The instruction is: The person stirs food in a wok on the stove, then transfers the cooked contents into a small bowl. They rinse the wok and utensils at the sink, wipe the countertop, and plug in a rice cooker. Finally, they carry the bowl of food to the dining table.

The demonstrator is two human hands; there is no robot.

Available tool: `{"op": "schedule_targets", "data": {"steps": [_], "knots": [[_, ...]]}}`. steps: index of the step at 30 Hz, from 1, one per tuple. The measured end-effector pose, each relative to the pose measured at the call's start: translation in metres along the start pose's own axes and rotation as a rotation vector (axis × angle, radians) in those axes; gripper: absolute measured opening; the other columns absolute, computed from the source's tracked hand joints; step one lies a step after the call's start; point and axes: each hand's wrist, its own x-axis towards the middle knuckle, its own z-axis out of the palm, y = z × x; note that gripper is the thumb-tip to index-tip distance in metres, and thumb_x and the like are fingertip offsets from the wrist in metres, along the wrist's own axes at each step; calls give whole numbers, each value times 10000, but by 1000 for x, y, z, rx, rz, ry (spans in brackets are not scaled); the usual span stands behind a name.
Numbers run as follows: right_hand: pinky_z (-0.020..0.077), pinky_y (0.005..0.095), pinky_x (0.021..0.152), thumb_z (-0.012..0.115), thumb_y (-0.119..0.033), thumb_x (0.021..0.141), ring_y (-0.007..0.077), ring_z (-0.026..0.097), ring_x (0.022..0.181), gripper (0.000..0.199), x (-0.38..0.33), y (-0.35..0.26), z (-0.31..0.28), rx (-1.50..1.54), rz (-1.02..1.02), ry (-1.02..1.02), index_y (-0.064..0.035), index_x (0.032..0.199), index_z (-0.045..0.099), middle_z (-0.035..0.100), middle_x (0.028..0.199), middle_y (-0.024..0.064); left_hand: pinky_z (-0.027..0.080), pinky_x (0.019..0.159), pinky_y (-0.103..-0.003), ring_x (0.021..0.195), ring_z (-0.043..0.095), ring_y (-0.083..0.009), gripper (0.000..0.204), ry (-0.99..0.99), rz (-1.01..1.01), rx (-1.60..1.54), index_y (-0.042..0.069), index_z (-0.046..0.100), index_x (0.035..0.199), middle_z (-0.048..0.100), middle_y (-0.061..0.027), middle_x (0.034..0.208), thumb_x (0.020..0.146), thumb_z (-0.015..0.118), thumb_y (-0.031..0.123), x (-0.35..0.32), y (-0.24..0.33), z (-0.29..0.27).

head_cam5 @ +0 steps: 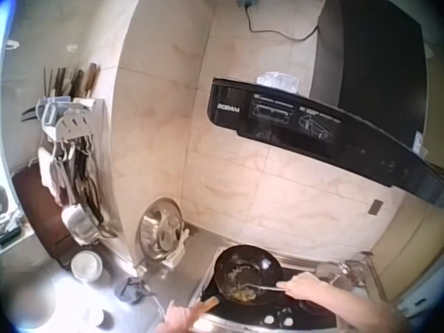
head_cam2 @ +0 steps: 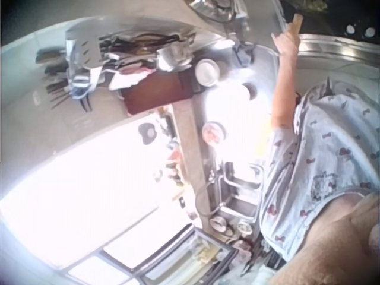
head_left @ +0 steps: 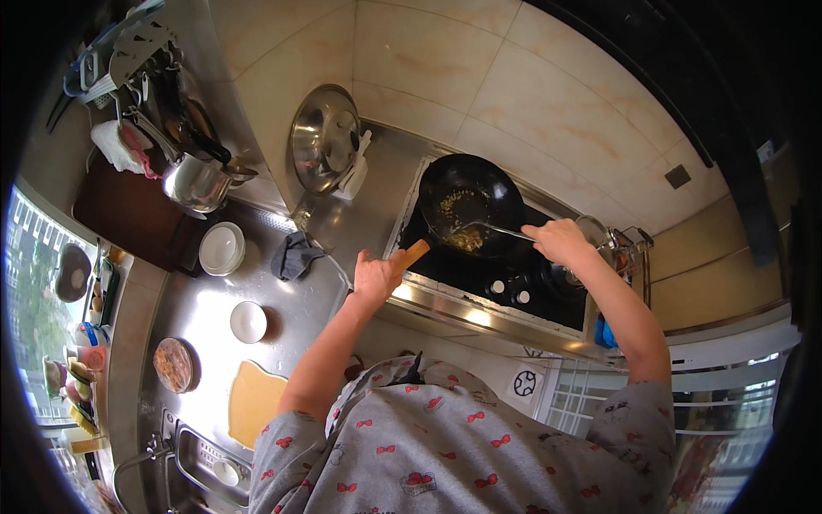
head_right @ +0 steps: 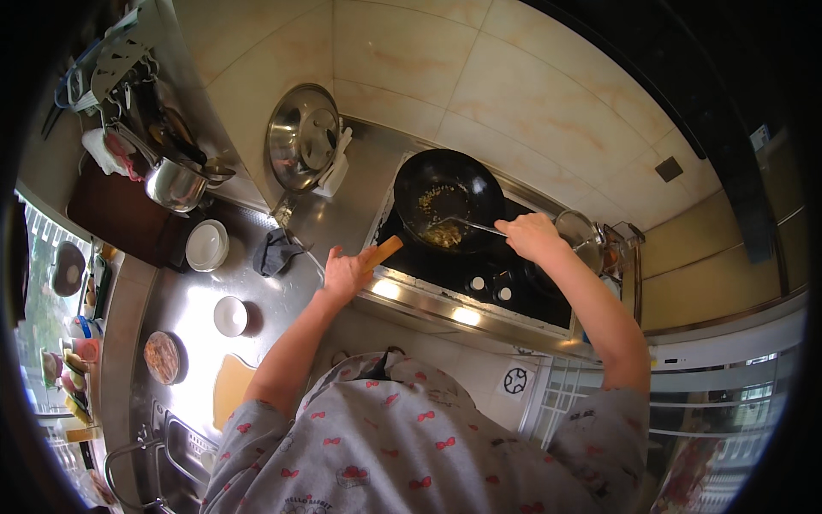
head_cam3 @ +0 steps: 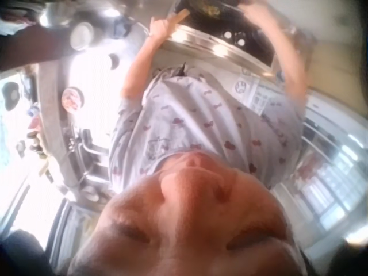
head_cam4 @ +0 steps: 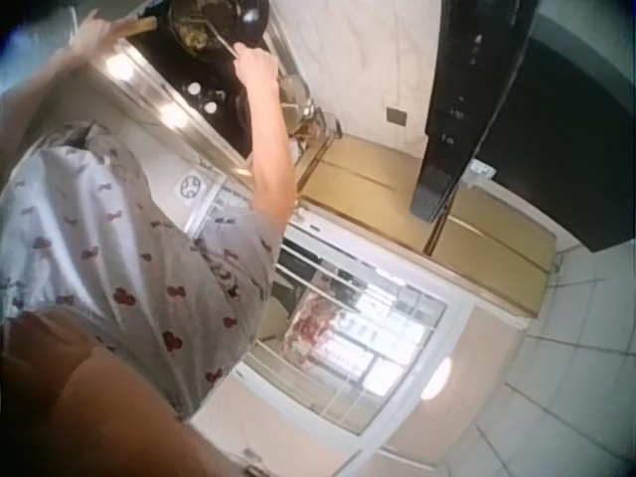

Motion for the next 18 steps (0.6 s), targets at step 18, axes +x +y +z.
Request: {"op": "schedule_targets", "data": {"steps": [18], "knots": [[573,420,634,491,-83,887,324,722,748,346,51,-74,66,85,147,61,41,1202,562,721,818,178,368,1042,-469,685,677,-285,573,18,0,-9,225,508,1343,682,-111,696,796,679,241,-1,-3,-2]]}}
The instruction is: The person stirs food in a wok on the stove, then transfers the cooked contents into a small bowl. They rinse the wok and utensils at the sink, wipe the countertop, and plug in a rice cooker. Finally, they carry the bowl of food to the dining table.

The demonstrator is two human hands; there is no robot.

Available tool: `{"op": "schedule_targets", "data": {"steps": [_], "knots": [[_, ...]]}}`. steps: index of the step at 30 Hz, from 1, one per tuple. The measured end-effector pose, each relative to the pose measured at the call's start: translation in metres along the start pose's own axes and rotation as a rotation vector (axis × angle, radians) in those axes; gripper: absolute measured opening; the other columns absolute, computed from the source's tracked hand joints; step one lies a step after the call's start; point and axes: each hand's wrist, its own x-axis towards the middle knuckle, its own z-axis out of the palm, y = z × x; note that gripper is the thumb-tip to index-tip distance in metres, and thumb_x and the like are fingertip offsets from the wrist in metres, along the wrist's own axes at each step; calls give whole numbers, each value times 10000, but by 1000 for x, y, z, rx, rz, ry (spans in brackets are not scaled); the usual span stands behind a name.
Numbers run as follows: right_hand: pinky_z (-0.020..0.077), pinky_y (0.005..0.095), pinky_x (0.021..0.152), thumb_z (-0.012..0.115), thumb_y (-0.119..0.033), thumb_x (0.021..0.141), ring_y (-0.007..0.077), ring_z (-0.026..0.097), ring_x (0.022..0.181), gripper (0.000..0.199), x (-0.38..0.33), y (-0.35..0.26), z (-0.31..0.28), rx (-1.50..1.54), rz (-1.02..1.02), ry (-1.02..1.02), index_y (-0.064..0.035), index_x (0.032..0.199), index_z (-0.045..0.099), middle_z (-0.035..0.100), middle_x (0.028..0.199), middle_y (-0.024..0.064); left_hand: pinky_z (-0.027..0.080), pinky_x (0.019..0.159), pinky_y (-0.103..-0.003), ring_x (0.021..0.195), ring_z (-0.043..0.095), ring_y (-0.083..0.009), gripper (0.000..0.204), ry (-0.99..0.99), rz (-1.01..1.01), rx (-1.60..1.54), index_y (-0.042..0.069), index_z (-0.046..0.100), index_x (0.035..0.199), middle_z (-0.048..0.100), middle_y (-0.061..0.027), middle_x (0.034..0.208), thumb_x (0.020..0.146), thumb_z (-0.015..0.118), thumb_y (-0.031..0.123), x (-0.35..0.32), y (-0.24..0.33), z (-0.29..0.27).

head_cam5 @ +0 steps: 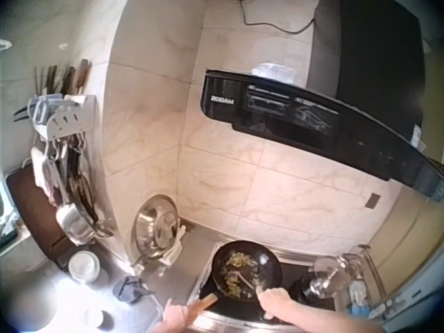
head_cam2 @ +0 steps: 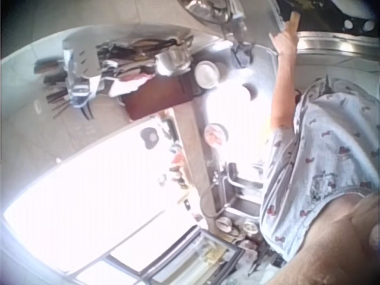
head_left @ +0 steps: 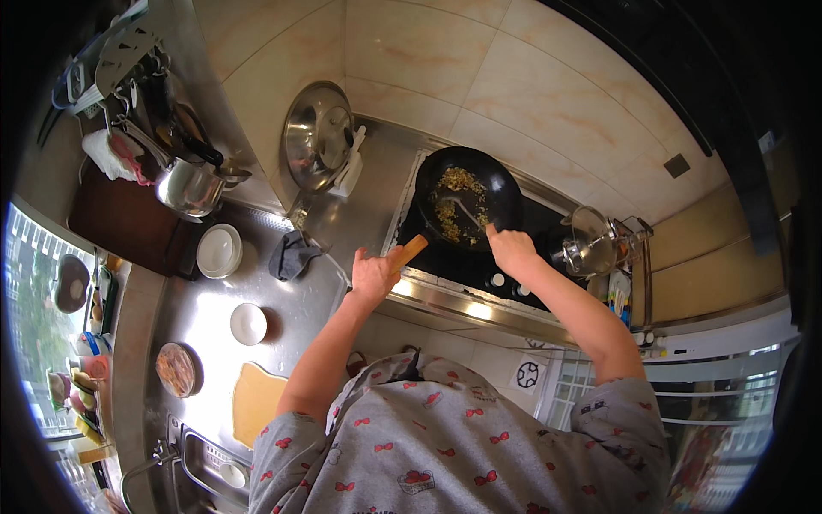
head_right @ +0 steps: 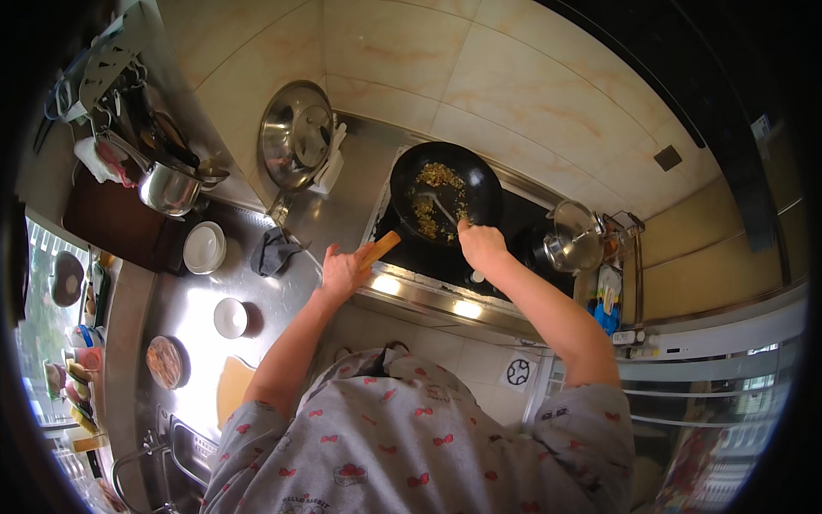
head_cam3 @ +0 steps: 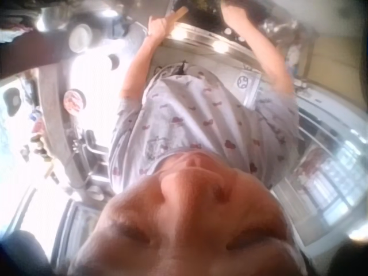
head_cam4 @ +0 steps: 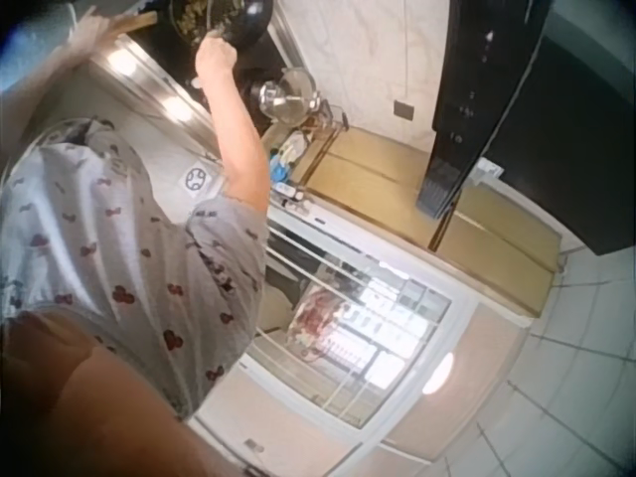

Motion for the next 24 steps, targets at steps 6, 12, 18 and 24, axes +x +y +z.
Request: {"op": "schedule_targets", "data": {"steps": [6,12,18,24], "knots": [[567,425,673,558,-100,868,312,720,824,198,-43,46,-58,-131,-43,-108,-74,1038,656,724,853,137,363,1055,-452,691,681,-270,610,8,-16,23,234,508,1361,698,-105,726,783,698,256,2,0,8],[568,426,694,644,-104,801,312,715,845,178,-41,30,-70,-132,-84,-166,-79,974,678,721,857,149,354,1060,-456,703,681,-270,578,-23,-13,27,236,500,1357,690,-97,715,802,662,246,1,-3,3],[564,428,691,533,-104,875,300,715,858,179,-8,75,-50,-157,25,-29,-101,945,697,724,865,131,360,1052,-469,723,682,-287,533,20,-5,1,221,518,1336,678,-104,698,816,633,202,3,-1,1],[572,403,703,542,-94,868,287,722,853,187,-25,76,-48,-293,-40,-121,-85,955,707,734,876,118,354,1068,-452,722,685,-277,581,-23,-27,16,232,509,1362,691,-116,728,798,651,224,2,3,3]]}}
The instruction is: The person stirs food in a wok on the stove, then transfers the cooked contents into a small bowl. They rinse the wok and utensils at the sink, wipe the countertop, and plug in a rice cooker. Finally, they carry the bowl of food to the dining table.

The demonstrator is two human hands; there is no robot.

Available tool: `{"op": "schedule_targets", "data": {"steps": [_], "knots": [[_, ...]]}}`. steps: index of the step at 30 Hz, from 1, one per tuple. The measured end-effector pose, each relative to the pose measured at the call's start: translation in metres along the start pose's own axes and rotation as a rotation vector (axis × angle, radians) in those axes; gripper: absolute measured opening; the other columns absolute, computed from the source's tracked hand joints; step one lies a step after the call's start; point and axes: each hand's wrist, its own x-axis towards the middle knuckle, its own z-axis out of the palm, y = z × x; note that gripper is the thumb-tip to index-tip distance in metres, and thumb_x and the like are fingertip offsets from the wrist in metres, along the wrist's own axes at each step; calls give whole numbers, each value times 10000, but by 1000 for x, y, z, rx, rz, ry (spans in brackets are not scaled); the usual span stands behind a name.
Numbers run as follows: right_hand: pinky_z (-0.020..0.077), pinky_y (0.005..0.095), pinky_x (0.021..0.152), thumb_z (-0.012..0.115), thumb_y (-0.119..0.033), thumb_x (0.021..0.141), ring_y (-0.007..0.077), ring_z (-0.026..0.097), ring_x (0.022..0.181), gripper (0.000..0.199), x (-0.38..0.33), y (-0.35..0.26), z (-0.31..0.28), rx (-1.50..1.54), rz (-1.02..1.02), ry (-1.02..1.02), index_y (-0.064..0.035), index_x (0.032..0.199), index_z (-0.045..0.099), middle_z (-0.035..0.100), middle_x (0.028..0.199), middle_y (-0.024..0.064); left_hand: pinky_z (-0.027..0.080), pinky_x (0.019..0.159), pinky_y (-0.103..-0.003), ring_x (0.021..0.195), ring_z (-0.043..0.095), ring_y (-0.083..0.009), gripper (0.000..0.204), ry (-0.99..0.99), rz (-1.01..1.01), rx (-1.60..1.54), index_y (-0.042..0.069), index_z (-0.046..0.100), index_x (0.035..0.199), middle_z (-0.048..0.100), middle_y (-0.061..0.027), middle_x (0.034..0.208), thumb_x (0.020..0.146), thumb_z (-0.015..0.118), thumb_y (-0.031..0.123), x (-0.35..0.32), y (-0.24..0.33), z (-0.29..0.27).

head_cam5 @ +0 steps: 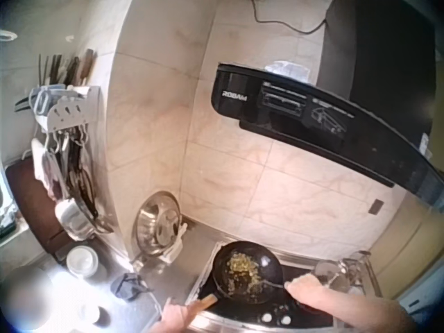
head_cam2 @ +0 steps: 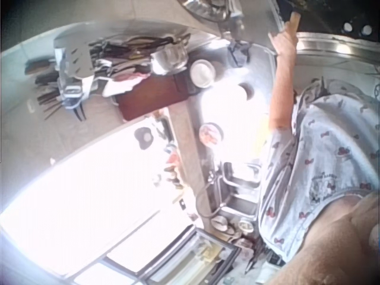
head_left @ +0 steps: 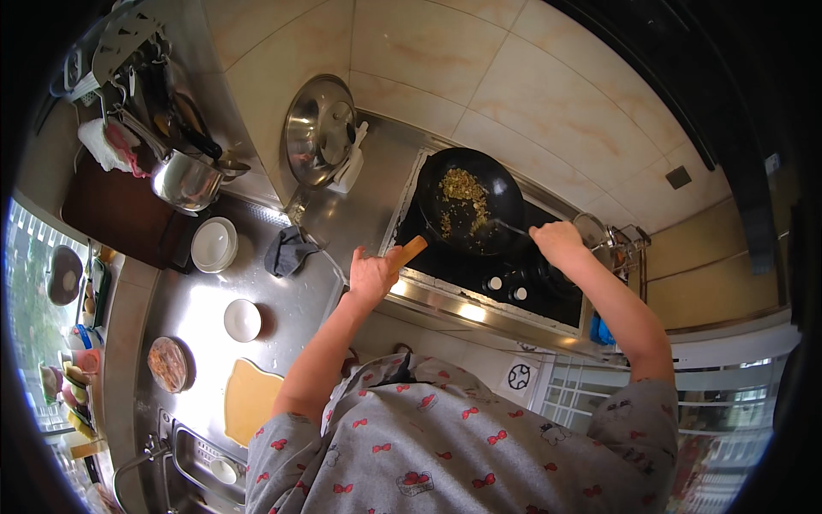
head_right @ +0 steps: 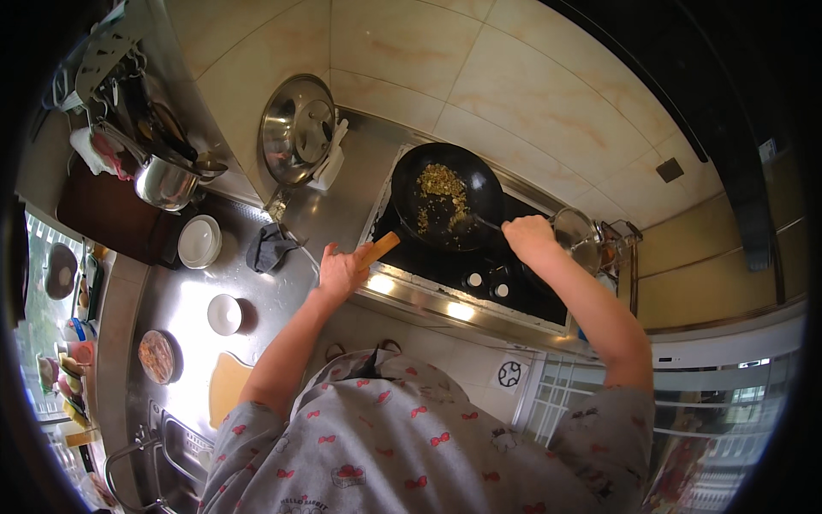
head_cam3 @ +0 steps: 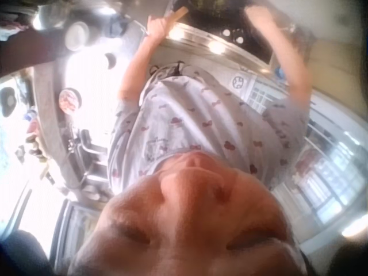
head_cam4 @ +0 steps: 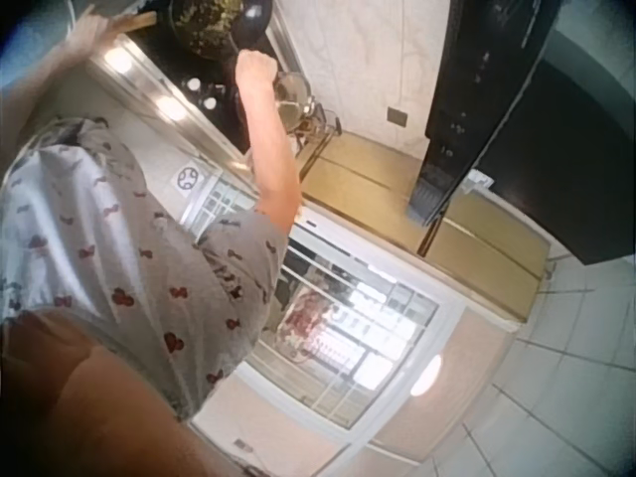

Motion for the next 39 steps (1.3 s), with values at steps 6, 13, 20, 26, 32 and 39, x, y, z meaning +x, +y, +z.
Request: {"op": "schedule_targets", "data": {"steps": [6,13,20,26,32,39], "knots": [[569,393,688,575,-138,872,296,718,808,166,63,16,43,255,97,205,-78,972,692,721,849,165,356,1053,-466,719,680,-286,563,35,46,-39,229,515,1344,686,-109,718,799,652,208,-1,-2,1],[270,257,319,542,-229,971,107,464,428,234,84,86,5,941,509,-588,-48,837,605,580,591,85,360,1039,-479,731,677,-296,561,22,7,-67,225,505,1350,681,-108,715,810,657,202,-3,-4,-3],[333,281,374,590,-190,927,122,470,449,149,134,69,31,1154,339,-337,-55,959,644,615,670,71,360,1042,-476,735,678,-295,577,18,43,-34,214,486,1366,682,-107,720,817,664,216,-2,-4,-1],[518,486,765,678,-163,813,393,639,901,390,90,22,22,519,-172,245,-127,1199,631,687,951,165,365,1035,-467,715,681,-293,552,-4,36,-12,208,495,1355,689,-114,716,826,653,222,0,-2,-7],[541,398,656,648,-86,797,283,671,797,523,8,22,27,94,-261,223,-165,1304,547,634,891,91,384,1014,-462,680,677,-290,548,41,58,-20,202,510,1338,679,-115,686,808,651,198,2,-3,2],[546,344,561,638,-110,775,233,673,673,342,-51,-6,-24,-90,-205,231,-95,1117,652,628,808,89,389,1009,-466,660,672,-287,548,46,63,-11,199,507,1326,666,-109,664,799,658,194,0,-6,0]]}}
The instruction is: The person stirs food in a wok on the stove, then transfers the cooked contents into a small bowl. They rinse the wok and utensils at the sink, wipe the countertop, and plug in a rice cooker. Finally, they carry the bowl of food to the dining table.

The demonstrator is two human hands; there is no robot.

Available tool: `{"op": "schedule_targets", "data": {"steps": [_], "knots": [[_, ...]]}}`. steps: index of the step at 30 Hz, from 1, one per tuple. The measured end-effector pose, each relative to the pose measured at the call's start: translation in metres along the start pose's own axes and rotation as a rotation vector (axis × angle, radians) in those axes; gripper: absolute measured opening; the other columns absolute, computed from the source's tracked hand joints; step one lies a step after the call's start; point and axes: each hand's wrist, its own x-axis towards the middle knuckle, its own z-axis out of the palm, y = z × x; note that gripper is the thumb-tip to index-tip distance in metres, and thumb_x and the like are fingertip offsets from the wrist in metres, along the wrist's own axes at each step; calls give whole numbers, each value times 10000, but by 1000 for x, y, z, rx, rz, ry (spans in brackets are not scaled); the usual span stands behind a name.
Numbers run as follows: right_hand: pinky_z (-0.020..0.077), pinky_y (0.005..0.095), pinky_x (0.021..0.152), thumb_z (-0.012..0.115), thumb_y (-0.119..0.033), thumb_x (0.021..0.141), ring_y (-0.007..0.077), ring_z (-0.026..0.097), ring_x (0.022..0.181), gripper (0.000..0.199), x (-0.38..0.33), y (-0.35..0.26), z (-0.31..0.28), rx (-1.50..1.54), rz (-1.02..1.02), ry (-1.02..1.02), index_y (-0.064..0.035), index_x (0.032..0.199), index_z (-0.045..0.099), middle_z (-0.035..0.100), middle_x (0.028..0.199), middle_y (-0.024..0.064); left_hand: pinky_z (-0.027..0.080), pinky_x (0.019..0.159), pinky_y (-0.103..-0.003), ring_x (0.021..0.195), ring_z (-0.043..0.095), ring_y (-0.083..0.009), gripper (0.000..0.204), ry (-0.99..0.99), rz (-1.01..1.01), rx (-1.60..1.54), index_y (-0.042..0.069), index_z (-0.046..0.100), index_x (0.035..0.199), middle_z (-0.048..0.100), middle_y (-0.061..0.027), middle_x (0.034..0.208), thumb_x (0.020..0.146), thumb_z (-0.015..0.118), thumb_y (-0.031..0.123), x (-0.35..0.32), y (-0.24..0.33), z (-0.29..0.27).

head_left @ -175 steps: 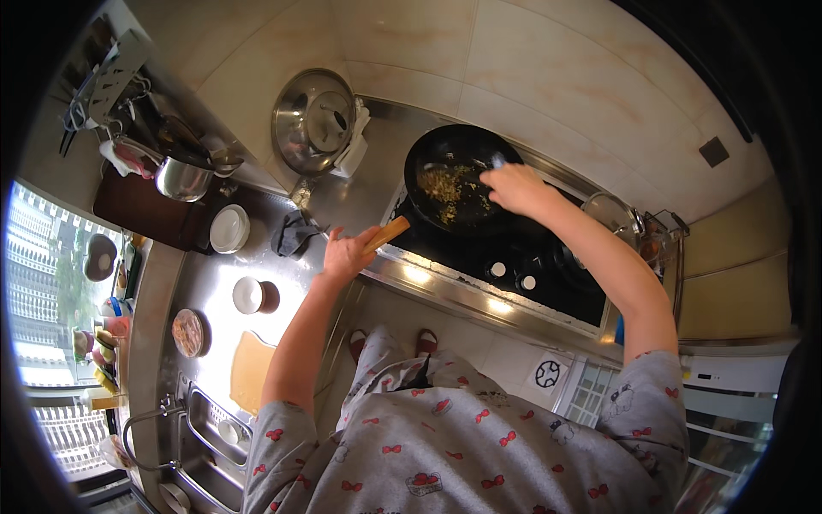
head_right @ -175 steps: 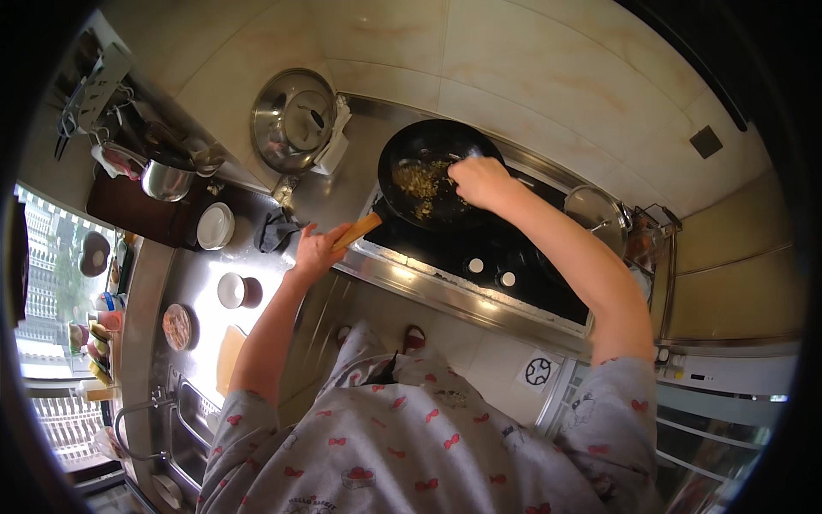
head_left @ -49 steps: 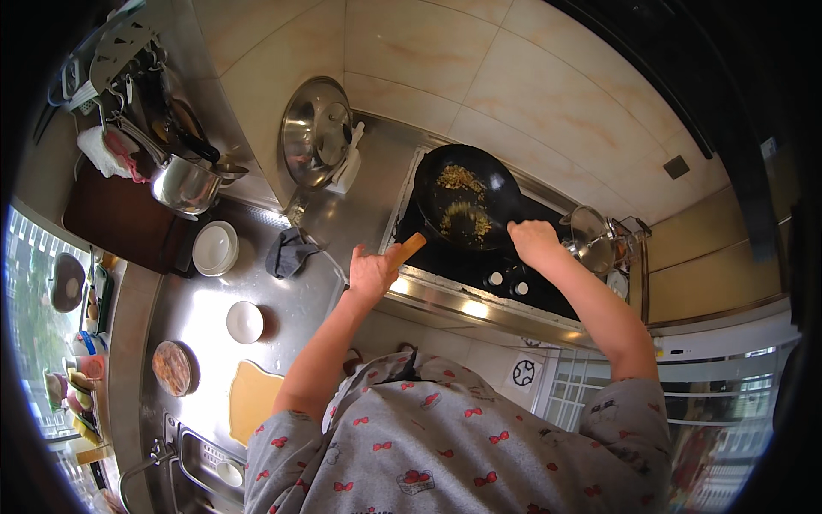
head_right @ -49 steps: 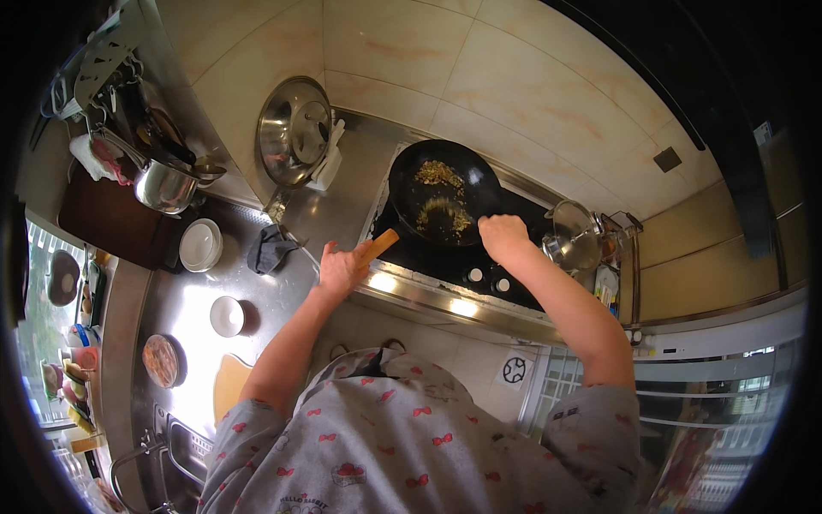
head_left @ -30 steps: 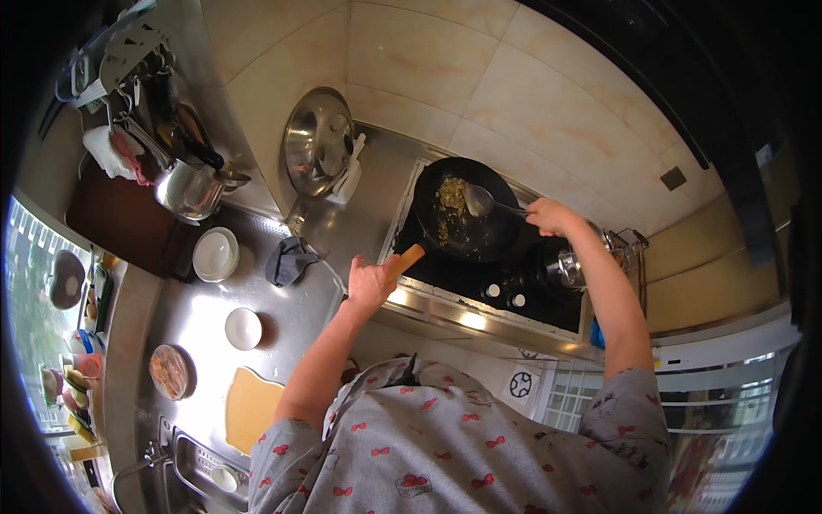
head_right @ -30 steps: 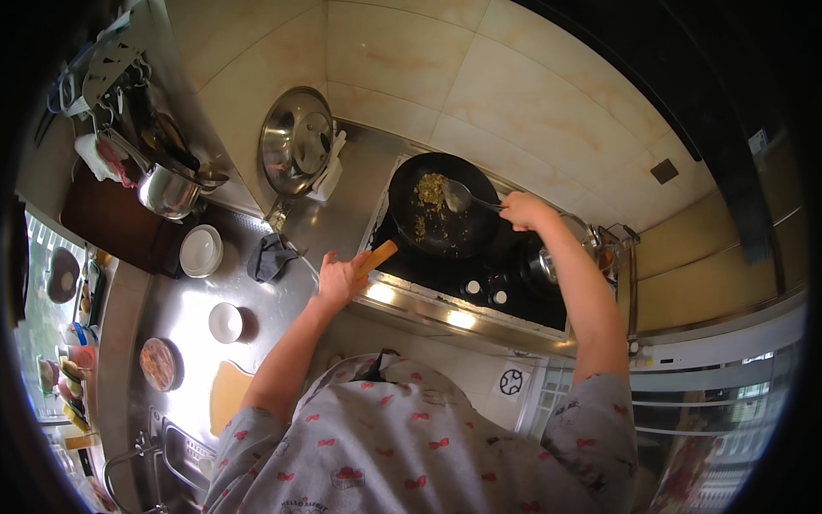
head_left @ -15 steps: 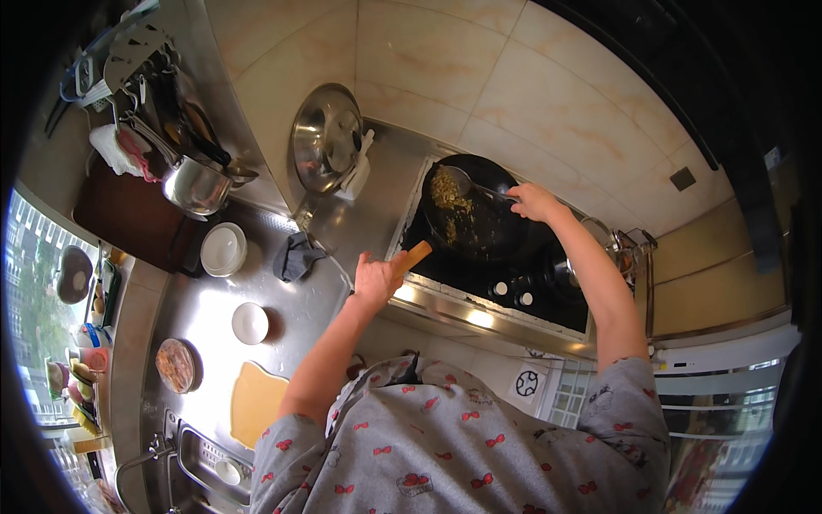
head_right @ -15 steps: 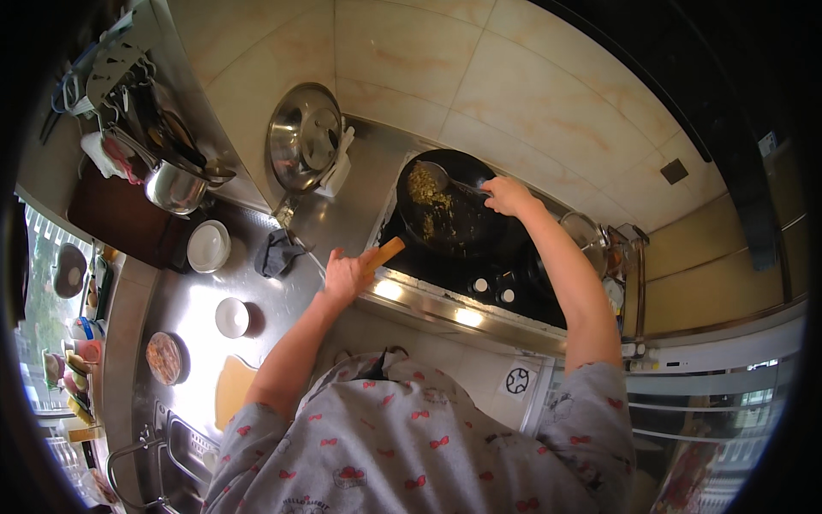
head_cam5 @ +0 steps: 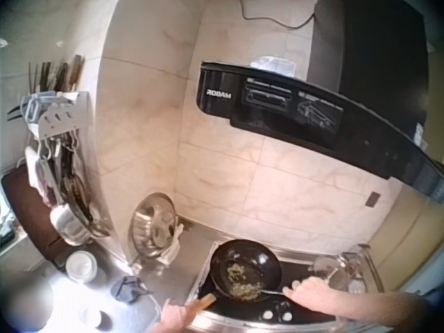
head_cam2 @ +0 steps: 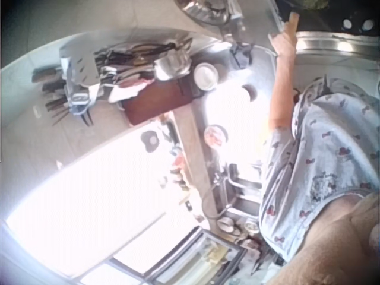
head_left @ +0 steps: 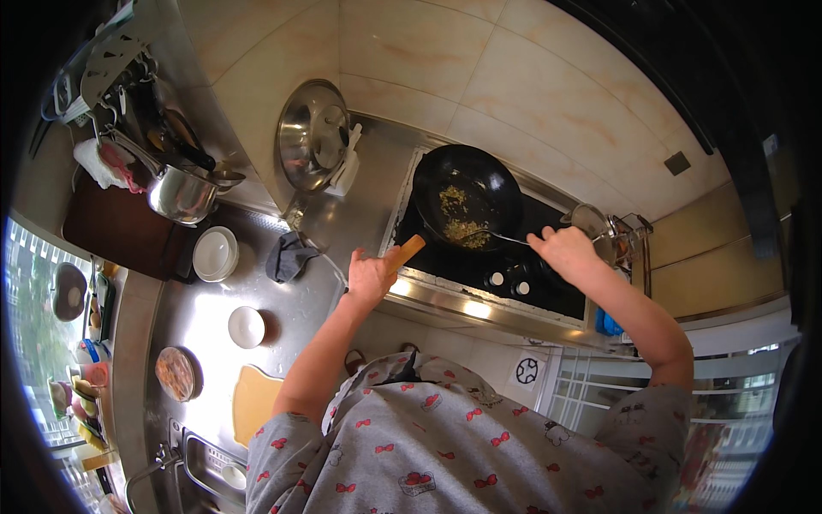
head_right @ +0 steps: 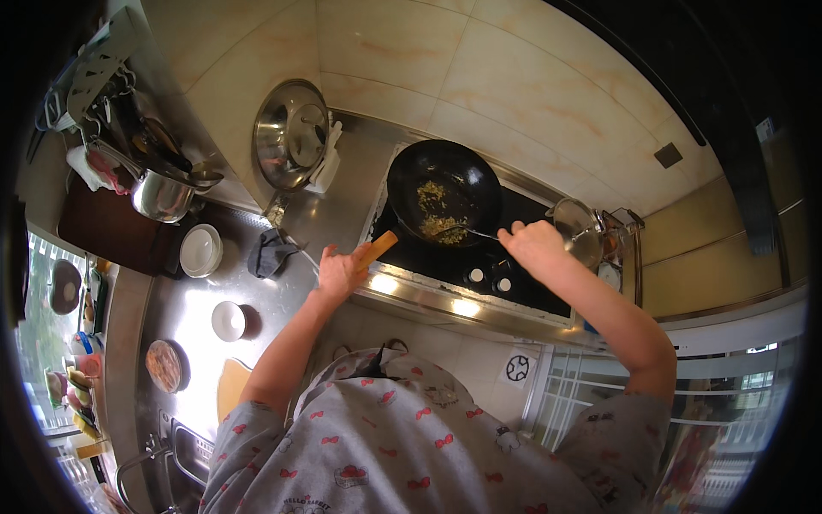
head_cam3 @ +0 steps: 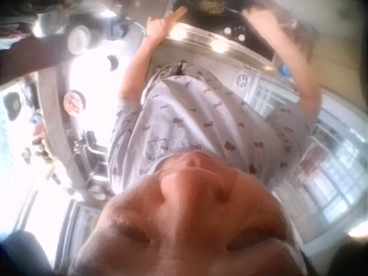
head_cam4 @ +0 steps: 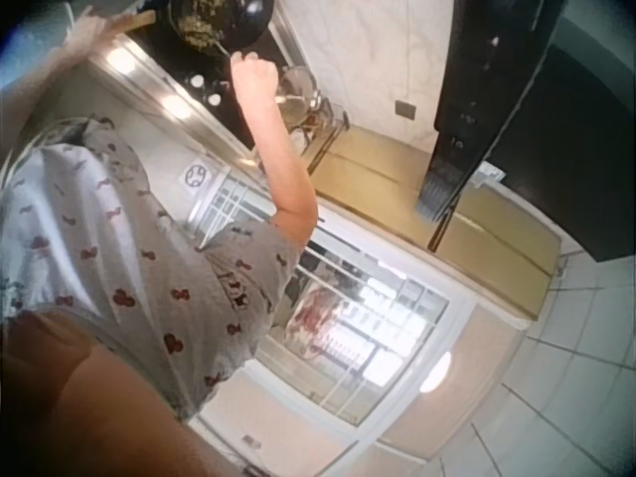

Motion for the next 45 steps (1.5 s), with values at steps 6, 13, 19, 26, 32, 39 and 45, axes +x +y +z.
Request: {"op": "schedule_targets", "data": {"steps": [6,13,19,26,32,39,45], "knots": [[554,292,548,638,-88,769,193,675,697,386,72,-31,60,-49,171,150,41,1133,628,654,775,90,386,1014,-470,676,675,-285,562,6,9,-18,224,498,1336,666,-108,667,800,667,207,1,-2,2],[559,294,538,637,-87,773,203,680,696,524,74,-64,44,-26,80,76,31,1280,568,648,802,100,375,1027,-466,697,677,-287,570,-7,-24,-28,219,500,1347,673,-104,687,803,669,216,0,-4,5],[566,361,628,656,-61,764,238,699,786,307,34,1,-16,22,63,-120,-83,1070,654,667,859,86,380,1040,-444,666,676,-261,595,-6,-28,11,218,528,1358,687,-98,698,786,687,247,0,-1,-2],[567,371,689,605,-73,813,265,713,839,128,49,-10,16,17,82,-100,-64,914,684,711,855,118,373,1031,-465,707,675,-284,549,-37,-32,-27,221,502,1345,675,-101,702,814,642,208,3,2,0],[552,435,696,609,-150,812,319,701,847,150,81,51,45,380,440,-225,-56,882,703,710,872,152,371,1036,-463,710,678,-280,545,4,-37,-29,222,512,1337,677,-102,704,809,645,215,0,-4,2],[325,319,353,626,-292,884,139,440,390,287,101,110,85,1181,817,-639,-45,739,609,529,531,58,374,1036,-463,723,681,-274,515,8,-34,-32,221,540,1314,680,-104,709,809,641,215,1,1,1],[436,349,485,687,-293,876,170,547,484,259,127,92,75,872,539,-360,-40,825,668,597,588,68,378,1030,-475,718,679,-278,537,-34,-52,-22,223,520,1330,681,-99,711,808,647,225,0,-1,-3]]}}
